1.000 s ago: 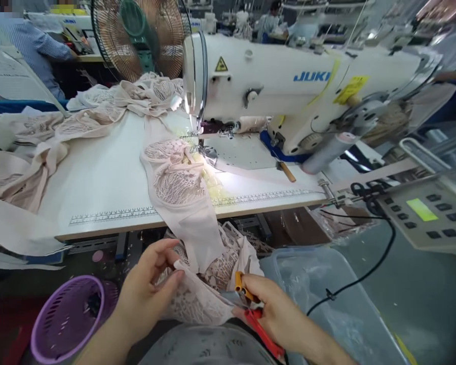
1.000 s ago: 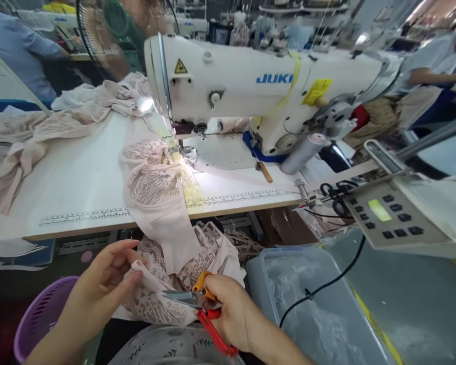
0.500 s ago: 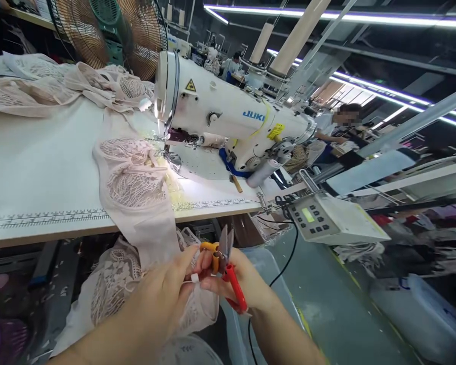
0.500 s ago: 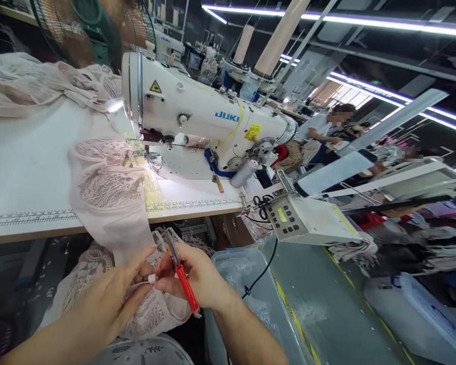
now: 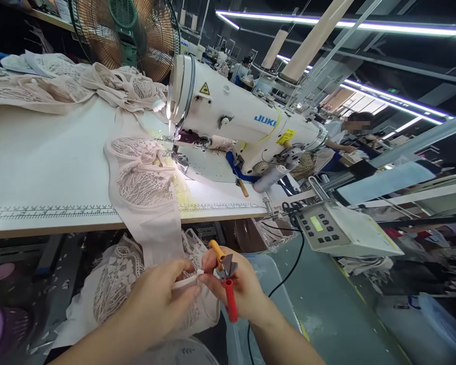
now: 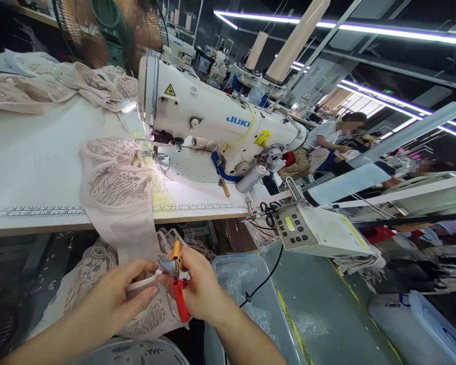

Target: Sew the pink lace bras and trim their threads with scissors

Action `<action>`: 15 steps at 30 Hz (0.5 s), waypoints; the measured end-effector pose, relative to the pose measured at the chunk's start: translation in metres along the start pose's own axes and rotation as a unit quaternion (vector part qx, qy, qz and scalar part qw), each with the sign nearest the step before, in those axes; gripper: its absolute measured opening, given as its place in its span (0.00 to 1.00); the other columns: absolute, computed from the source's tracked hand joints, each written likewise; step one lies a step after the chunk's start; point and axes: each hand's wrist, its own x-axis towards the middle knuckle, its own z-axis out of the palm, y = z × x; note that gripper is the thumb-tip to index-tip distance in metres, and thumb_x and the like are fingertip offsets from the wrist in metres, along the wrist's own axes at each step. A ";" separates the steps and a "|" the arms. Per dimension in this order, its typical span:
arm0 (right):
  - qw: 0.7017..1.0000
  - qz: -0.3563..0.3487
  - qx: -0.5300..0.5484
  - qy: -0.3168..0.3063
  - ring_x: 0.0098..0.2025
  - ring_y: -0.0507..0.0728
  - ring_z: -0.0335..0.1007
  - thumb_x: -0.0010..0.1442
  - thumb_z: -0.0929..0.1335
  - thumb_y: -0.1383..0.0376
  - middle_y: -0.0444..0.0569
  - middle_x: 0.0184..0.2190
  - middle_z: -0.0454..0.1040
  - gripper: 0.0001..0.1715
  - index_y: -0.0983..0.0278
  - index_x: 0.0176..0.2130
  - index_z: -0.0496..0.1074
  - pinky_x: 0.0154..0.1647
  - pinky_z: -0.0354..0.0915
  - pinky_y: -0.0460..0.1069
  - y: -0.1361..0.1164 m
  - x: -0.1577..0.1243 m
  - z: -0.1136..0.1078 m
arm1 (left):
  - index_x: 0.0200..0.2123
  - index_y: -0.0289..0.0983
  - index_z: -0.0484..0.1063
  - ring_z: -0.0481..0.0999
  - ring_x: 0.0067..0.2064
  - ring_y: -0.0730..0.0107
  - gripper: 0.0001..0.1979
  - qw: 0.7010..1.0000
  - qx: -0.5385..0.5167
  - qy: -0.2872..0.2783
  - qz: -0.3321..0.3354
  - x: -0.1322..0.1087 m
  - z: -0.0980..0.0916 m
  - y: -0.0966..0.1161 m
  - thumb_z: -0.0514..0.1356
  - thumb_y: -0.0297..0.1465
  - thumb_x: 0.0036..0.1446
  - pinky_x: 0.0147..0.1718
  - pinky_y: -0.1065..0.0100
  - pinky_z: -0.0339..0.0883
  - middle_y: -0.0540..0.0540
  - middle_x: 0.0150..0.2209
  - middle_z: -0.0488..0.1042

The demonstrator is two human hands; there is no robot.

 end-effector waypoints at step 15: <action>0.983 0.056 0.044 -0.169 0.28 0.52 0.59 0.50 0.62 0.36 0.45 0.29 0.63 0.33 0.63 0.35 0.61 0.29 0.60 0.48 0.011 0.007 -0.011 | 0.16 0.38 0.58 0.49 0.19 0.79 0.14 0.950 -0.228 -0.113 -0.179 0.018 -0.007 0.005 0.57 0.39 0.43 0.19 0.72 0.43 0.57 0.16 0.52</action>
